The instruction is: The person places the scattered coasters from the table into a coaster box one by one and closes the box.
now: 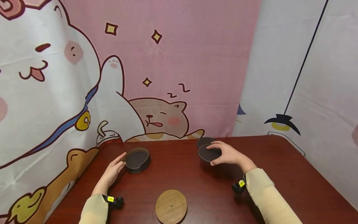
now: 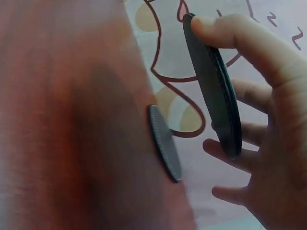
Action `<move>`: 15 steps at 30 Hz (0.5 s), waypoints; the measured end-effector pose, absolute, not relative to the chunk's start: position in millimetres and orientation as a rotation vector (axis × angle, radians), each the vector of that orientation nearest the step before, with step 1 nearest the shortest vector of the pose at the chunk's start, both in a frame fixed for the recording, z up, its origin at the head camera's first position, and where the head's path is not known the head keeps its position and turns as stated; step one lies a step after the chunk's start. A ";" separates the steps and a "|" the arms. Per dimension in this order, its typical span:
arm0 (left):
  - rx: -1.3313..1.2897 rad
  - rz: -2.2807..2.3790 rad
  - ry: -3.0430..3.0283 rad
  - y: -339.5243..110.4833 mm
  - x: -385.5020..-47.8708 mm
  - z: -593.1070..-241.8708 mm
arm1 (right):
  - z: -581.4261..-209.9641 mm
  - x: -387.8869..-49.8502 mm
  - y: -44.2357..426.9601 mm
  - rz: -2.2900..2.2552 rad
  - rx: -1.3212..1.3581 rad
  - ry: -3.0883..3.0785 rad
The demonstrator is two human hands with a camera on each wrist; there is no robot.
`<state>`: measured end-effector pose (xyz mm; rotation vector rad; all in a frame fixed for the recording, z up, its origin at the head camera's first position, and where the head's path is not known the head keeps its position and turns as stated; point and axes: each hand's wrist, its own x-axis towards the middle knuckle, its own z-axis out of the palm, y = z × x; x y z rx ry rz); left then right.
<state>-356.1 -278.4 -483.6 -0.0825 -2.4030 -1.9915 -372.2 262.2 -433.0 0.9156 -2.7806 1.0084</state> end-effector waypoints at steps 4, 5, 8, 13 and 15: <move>-0.084 -2.000 -2.396 -278.9 -355.5 -482.3 | -414.7 -376.9 261.1 0.983 0.922 -2.789; -0.088 -2.000 -2.396 -279.4 -355.7 -482.4 | -411.0 -377.8 260.5 0.982 0.923 -2.793; -0.097 -1.991 -2.405 -280.2 -355.7 -482.1 | -401.6 -379.6 258.0 0.984 0.925 -2.796; -0.101 -1.989 -2.407 -279.4 -355.8 -483.3 | -392.2 -380.9 255.1 0.979 0.930 -2.786; -0.103 -1.990 -2.406 -278.6 -355.7 -483.8 | -389.6 -380.5 253.9 0.975 0.928 -2.792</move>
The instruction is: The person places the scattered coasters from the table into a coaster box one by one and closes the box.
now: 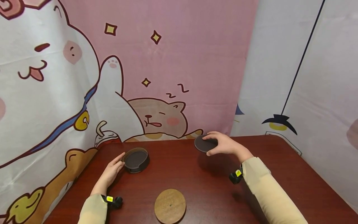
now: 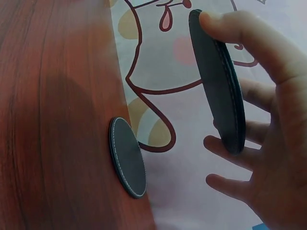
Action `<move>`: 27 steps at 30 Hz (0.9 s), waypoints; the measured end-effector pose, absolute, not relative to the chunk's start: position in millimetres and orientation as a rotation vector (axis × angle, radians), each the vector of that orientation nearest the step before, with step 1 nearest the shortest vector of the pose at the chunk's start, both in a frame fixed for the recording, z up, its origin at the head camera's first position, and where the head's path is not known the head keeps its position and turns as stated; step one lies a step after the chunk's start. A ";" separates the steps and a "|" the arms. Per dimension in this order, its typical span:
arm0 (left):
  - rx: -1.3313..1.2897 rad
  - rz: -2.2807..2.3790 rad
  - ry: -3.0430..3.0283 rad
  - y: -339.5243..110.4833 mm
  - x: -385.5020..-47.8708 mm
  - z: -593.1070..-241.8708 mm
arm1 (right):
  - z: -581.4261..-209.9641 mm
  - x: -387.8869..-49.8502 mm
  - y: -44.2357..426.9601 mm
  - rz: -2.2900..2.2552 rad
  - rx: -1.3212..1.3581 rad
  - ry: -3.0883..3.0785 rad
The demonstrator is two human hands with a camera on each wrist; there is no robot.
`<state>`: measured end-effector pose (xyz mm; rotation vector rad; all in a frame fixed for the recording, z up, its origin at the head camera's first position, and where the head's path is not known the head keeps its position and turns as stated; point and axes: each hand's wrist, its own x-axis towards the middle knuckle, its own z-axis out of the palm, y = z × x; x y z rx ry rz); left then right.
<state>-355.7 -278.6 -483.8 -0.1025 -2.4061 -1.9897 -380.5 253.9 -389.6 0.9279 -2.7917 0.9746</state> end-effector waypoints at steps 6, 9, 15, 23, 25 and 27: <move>-0.097 -1.989 -2.391 -281.8 -355.8 -484.1 | -382.9 -382.7 241.2 0.950 0.954 -2.793; -0.093 -1.991 -2.379 -284.1 -356.0 -483.3 | -385.5 -385.7 232.8 0.965 0.981 -2.787; -0.085 -1.992 -2.378 -284.5 -355.7 -483.6 | -401.3 -392.9 216.1 0.971 1.021 -2.810; -0.069 -1.999 -2.371 -278.8 -355.2 -486.9 | -415.9 -402.2 192.2 0.937 1.116 -2.804; -0.079 -2.001 -2.370 -278.3 -355.9 -486.8 | -419.2 -406.5 185.4 0.917 1.138 -2.801; -0.081 -2.012 -2.361 -277.6 -357.1 -486.2 | -421.9 -411.2 177.9 0.911 1.152 -2.799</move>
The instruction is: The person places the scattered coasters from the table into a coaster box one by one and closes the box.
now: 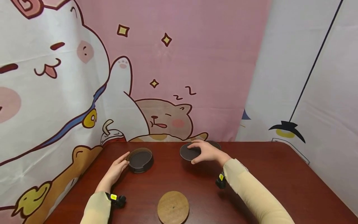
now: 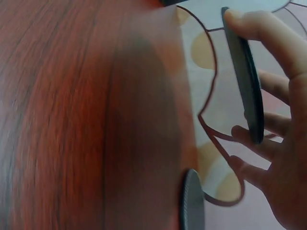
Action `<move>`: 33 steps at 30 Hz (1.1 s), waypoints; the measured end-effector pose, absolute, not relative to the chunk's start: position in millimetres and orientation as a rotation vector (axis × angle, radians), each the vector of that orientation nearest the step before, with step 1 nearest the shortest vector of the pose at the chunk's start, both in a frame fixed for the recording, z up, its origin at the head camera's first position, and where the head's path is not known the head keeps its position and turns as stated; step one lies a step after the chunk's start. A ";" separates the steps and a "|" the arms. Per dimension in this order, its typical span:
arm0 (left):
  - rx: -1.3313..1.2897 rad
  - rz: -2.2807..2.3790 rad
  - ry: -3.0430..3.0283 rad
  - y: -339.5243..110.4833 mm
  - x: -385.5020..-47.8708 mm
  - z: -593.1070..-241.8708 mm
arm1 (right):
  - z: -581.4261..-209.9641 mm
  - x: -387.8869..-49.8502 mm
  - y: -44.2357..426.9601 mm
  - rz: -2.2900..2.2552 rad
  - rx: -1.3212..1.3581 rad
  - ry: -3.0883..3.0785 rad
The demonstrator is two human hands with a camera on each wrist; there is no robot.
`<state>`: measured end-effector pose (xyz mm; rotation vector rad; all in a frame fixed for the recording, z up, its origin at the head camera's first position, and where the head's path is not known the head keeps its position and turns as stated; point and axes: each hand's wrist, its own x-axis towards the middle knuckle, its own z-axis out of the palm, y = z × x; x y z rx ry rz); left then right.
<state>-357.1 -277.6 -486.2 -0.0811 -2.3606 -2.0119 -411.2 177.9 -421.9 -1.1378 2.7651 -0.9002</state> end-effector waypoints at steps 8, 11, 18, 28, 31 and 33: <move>-0.072 -2.002 -2.349 -277.5 -356.4 -483.3 | -435.9 -427.9 133.1 -0.958 -1.120 2.722; -0.070 -2.000 -2.345 -277.2 -356.4 -483.2 | -439.2 -431.3 113.8 -0.968 -1.116 2.712; -0.054 -1.985 -2.335 -275.1 -356.1 -485.9 | -441.3 -435.4 67.9 -0.997 -1.182 2.685; -0.042 -1.932 -2.357 -273.6 -355.8 -488.7 | -443.4 -435.1 12.9 -0.898 -1.188 2.661; -0.045 -1.922 -2.360 -274.6 -356.3 -486.7 | -442.0 -436.6 1.1 -0.883 -1.189 2.676; -0.041 -1.927 -2.358 -275.4 -356.4 -485.6 | -441.1 -437.1 -5.4 -0.882 -1.202 2.673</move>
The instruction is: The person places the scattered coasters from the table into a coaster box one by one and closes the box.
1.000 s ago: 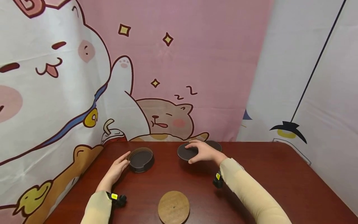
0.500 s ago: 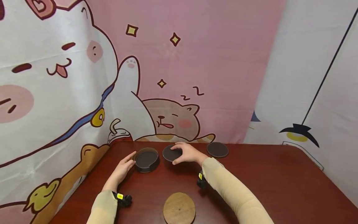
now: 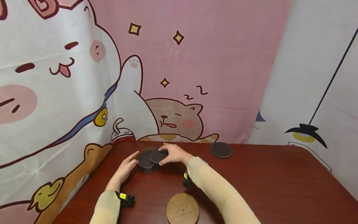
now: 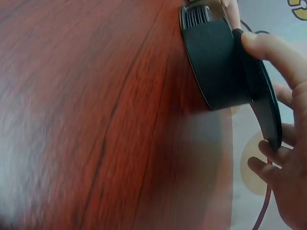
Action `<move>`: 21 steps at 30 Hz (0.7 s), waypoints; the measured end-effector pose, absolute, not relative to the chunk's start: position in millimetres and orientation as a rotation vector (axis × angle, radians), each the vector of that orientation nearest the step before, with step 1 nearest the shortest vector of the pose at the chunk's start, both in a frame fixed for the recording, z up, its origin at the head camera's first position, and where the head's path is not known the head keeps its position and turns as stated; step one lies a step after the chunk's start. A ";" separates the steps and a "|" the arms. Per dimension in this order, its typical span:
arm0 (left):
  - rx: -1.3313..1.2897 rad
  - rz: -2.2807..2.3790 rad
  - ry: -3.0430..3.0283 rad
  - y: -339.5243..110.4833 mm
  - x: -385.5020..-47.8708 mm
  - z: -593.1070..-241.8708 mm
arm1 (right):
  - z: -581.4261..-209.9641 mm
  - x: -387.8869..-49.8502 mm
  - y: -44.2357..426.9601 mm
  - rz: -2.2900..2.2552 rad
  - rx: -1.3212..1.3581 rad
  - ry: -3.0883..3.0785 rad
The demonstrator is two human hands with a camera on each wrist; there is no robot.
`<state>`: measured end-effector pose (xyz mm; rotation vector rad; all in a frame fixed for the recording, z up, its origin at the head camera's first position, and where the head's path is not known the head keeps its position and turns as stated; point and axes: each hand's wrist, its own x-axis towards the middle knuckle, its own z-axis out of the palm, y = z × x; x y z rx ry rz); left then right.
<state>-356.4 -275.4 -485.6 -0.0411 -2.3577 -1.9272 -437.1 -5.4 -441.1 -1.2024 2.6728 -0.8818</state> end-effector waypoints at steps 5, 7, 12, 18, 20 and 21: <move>-0.047 -1.934 -2.359 -272.1 -357.2 -485.2 | -439.3 -433.8 -11.5 -0.926 -1.235 2.661; -0.052 -1.934 -2.359 -271.2 -358.1 -485.9 | -439.5 -432.3 -13.0 -0.941 -1.244 2.665; -0.054 -1.955 -2.354 -269.8 -360.1 -487.7 | -442.8 -430.3 -12.4 -0.938 -1.256 2.673; -0.068 -1.975 -2.358 -273.2 -361.2 -489.0 | -447.2 -430.4 6.2 -1.031 -1.210 2.689; -0.068 -1.971 -2.362 -276.4 -360.4 -488.2 | -449.8 -432.6 16.6 -1.067 -1.197 2.698; -0.063 -1.979 -2.355 -278.4 -359.8 -487.8 | -451.1 -433.9 22.3 -1.088 -1.192 2.700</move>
